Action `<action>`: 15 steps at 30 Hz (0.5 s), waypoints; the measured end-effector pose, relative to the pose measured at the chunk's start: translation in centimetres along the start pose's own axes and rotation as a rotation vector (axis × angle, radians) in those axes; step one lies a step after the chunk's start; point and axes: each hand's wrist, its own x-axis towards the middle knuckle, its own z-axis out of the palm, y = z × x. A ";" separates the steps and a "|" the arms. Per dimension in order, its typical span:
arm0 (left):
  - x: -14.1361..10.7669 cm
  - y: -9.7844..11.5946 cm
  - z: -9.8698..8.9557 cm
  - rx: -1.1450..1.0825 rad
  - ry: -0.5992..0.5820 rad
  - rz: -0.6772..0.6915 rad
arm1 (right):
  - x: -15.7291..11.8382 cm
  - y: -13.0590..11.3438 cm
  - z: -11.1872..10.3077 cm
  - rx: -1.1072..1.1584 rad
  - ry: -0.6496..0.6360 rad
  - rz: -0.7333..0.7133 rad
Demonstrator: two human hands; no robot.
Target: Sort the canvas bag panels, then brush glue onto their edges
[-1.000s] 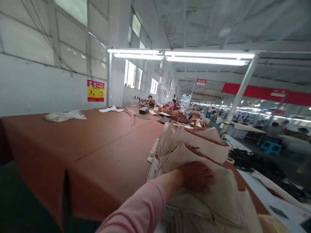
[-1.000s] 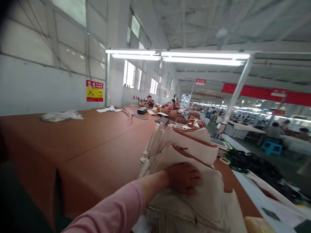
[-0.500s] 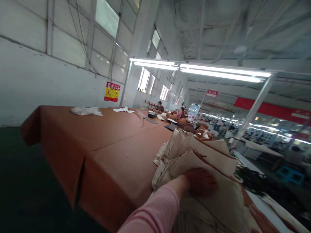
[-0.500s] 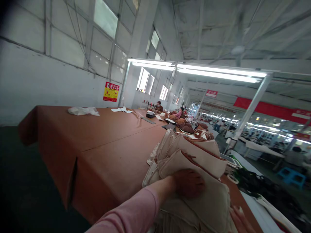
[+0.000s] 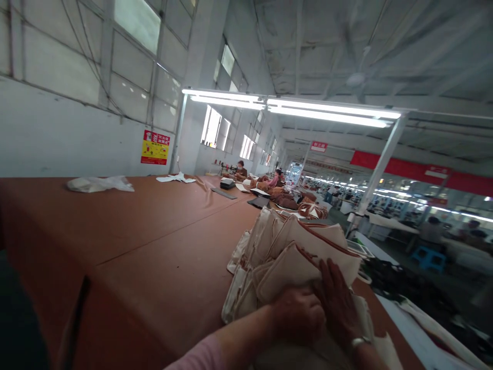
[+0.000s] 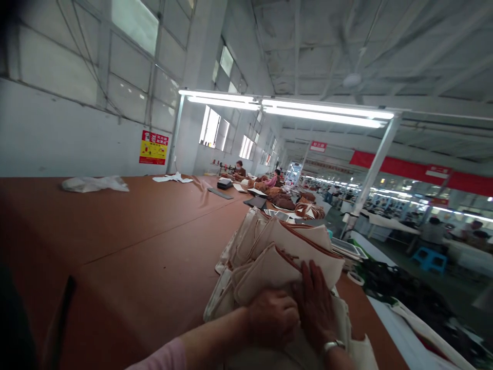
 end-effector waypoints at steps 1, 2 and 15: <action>-0.7 0.2 -1.5 -0.047 0.057 -0.048 | 0.0 0.1 0.1 -0.025 0.012 0.011; -1.6 0.0 -3.2 -0.108 0.149 -0.099 | 0.0 0.1 0.2 -0.045 0.025 0.023; -12.9 -22.4 2.6 -0.196 0.286 -1.625 | 1.1 -0.2 0.8 -0.161 0.130 -0.012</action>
